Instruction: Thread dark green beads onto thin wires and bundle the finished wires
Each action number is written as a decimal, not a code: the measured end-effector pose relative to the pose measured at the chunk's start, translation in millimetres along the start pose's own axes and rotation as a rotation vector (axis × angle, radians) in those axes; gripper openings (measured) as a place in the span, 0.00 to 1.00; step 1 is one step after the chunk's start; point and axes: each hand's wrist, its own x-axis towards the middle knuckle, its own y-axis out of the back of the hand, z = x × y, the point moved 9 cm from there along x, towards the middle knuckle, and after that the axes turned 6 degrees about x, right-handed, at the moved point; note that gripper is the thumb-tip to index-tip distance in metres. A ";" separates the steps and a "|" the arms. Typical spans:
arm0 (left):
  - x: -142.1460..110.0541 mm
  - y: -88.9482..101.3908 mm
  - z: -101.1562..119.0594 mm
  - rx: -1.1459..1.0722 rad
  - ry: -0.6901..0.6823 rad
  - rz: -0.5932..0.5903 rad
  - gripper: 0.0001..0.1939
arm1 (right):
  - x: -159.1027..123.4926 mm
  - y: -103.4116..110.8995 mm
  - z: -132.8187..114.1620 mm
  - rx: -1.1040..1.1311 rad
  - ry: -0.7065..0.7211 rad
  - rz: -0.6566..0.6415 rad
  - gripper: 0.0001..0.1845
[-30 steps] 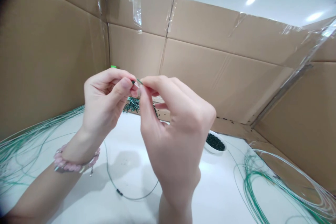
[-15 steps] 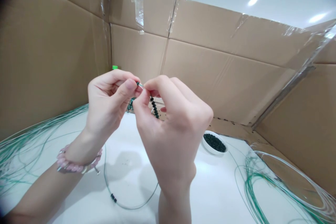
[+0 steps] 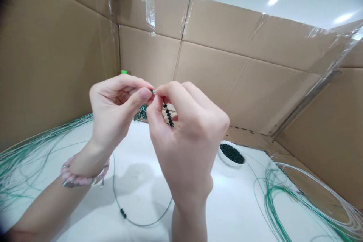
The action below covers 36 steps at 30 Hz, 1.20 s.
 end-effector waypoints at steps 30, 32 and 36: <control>7.5 12.5 12.5 0.391 -0.063 -0.117 0.04 | -3.4 -43.3 43.4 0.544 -0.319 -0.339 0.06; 9.1 14.7 5.6 0.368 -0.037 -0.127 0.03 | -5.6 -49.6 48.5 0.539 -0.349 -0.424 0.08; 11.9 16.6 -3.9 0.328 0.015 -0.124 0.04 | -11.9 -58.2 58.2 0.577 -0.404 -0.594 0.06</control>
